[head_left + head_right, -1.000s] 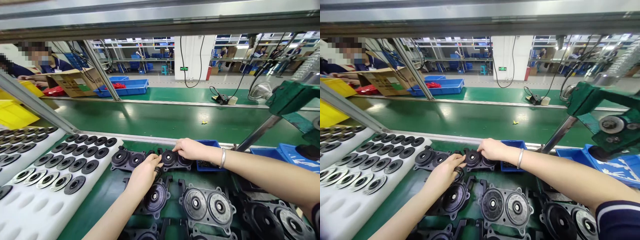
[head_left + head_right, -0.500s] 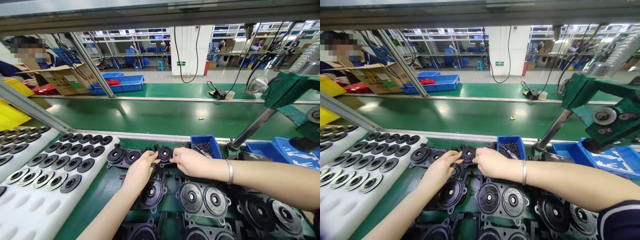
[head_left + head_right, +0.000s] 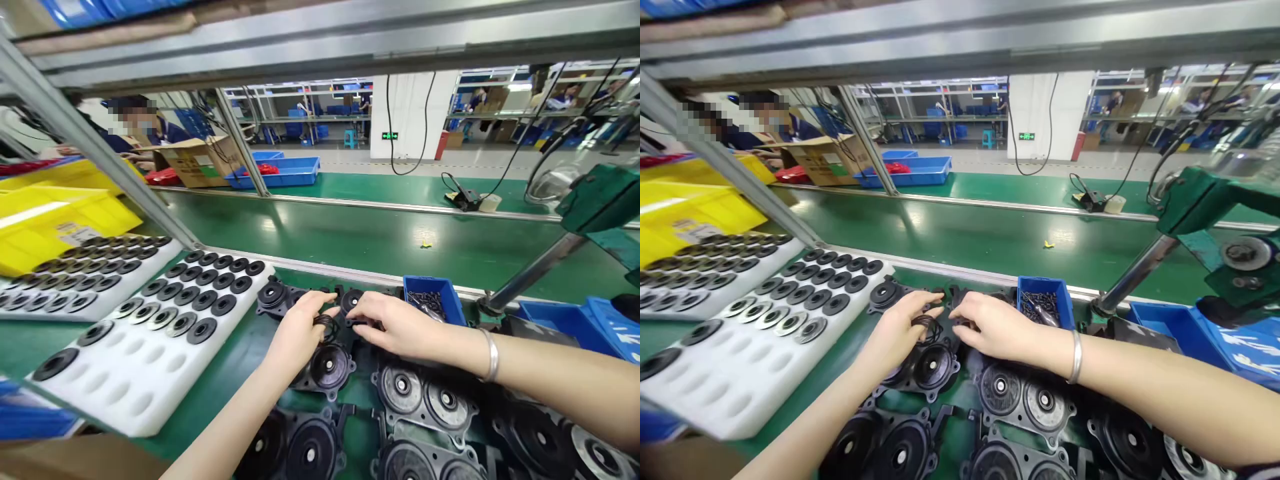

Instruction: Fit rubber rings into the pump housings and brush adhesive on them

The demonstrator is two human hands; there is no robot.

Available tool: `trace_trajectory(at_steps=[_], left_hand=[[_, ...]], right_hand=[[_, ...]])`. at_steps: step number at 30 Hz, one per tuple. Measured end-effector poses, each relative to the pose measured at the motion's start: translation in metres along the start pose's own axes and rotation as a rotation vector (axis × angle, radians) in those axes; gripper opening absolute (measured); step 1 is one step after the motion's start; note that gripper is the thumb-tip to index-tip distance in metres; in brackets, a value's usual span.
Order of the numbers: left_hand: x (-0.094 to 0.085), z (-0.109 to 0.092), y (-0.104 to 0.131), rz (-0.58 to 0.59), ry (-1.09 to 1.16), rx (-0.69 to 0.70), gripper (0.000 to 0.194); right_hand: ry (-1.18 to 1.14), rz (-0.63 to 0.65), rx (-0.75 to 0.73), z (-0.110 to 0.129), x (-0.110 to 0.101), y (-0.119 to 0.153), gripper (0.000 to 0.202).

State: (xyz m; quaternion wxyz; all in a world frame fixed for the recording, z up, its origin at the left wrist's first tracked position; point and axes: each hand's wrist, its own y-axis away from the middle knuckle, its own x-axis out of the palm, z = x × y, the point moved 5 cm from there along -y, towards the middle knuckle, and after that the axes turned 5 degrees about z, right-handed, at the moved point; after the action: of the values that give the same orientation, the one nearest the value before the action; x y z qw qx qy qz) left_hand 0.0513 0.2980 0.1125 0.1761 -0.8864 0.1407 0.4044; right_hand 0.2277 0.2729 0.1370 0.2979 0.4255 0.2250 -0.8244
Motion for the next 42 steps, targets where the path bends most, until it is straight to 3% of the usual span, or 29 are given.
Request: trace_trajectory(at_steps=[4,7,12,16,19,30,33,38,42], left_hand=[[-0.022,-0.028,0.021,-0.125,0.071,0.062,0.025],[-0.034,-0.042,0.04,-0.198,0.071,0.134,0.027],[-0.051,-0.048,0.075,-0.284,0.038,0.238,0.036],[-0.055,-0.049,0.092,-0.288,0.014,0.275,0.051],[-0.053,-0.049,0.098,-0.258,0.007,0.263,0.052],[-0.046,-0.034,0.117,-0.133,0.068,0.289,0.064],[-0.052,-0.032,0.126,-0.221,0.112,0.263,0.059],[-0.081,-0.03,0.137,-0.528,0.248,0.209,0.036],[-0.079,-0.03,0.127,-0.464,0.205,0.206,0.023]], right_hand=[[-0.392,-0.025,-0.092,0.027,-0.001,-0.009,0.018],[-0.61,-0.039,-0.067,0.04,0.006,-0.015,0.032],[-0.941,0.127,0.119,0.056,0.024,-0.016,0.053],[-1.07,0.25,0.149,0.076,0.036,-0.012,0.054],[-1.14,0.242,0.188,0.085,0.04,-0.011,0.052],[-1.131,0.095,0.226,0.074,0.039,-0.013,0.053],[-1.071,0.044,0.222,0.069,0.037,-0.014,0.053],[-0.918,-0.009,0.173,0.065,0.035,-0.016,0.05],[-0.771,-0.06,0.1,0.067,0.033,-0.017,0.046]])
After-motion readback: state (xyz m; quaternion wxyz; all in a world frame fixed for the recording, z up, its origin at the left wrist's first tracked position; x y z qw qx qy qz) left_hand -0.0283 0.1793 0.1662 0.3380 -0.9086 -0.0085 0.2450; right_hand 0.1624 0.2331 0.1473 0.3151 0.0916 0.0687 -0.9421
